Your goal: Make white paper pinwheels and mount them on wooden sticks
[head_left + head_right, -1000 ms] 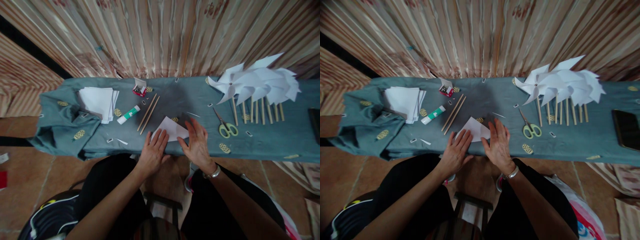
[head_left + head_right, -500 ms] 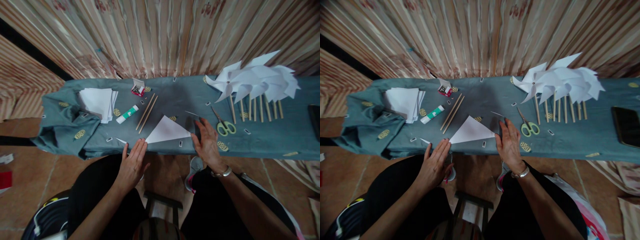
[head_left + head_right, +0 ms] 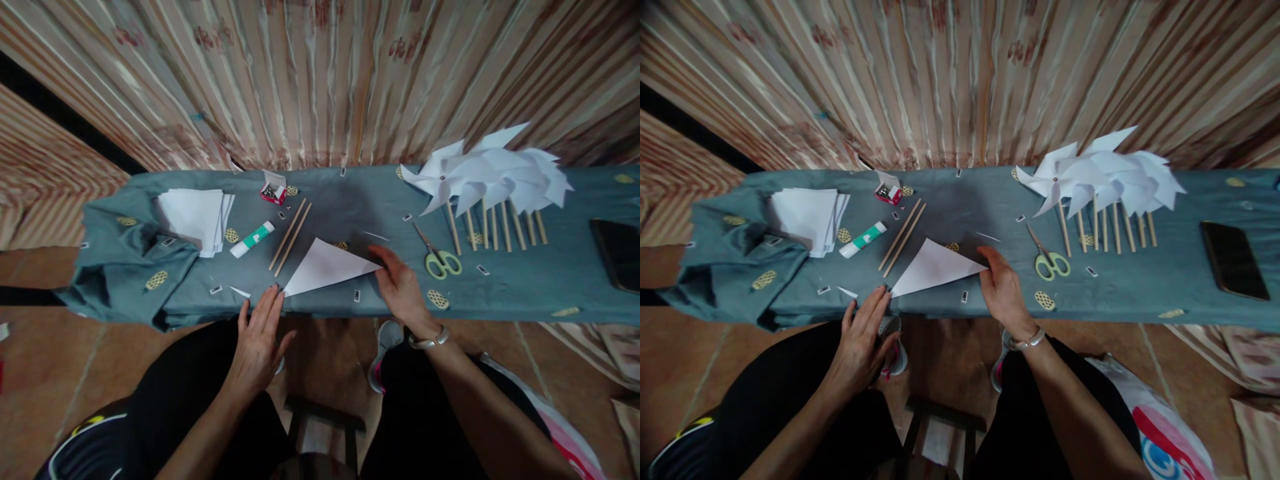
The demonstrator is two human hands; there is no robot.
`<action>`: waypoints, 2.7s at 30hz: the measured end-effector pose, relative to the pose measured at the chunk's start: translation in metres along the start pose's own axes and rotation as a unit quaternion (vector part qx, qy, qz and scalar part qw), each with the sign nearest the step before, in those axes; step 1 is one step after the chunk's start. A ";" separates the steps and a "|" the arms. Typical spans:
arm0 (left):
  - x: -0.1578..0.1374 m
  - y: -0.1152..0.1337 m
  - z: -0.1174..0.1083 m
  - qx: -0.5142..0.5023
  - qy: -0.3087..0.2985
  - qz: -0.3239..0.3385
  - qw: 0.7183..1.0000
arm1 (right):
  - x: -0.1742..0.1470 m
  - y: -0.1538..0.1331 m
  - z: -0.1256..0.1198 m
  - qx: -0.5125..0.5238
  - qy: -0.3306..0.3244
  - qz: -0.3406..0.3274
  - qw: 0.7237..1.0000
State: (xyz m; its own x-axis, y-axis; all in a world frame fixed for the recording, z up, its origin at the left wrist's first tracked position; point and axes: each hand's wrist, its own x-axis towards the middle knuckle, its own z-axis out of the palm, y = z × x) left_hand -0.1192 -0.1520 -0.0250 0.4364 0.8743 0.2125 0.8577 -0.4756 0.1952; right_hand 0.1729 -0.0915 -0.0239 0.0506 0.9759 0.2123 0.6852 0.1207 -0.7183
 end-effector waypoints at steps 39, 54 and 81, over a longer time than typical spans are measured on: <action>0.095 -0.018 -0.038 -0.472 0.016 -0.207 0.857 | 0.031 -0.046 -0.031 0.195 0.022 -0.076 0.978; 0.141 0.003 0.000 -0.544 -0.093 -0.251 0.795 | 0.014 -0.034 -0.046 0.150 0.019 -0.050 0.987; 0.164 0.019 -0.006 -0.365 0.135 -0.080 0.918 | 0.027 -0.031 -0.005 0.330 0.056 0.223 0.915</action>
State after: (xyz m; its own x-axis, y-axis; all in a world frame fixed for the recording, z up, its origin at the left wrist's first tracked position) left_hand -0.0327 -0.0183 0.0196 0.1520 0.9297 0.3355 0.4515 -0.3673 0.8132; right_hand 0.1565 -0.0700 0.0072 0.3181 0.9346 -0.1595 -0.0090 -0.1652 -0.9862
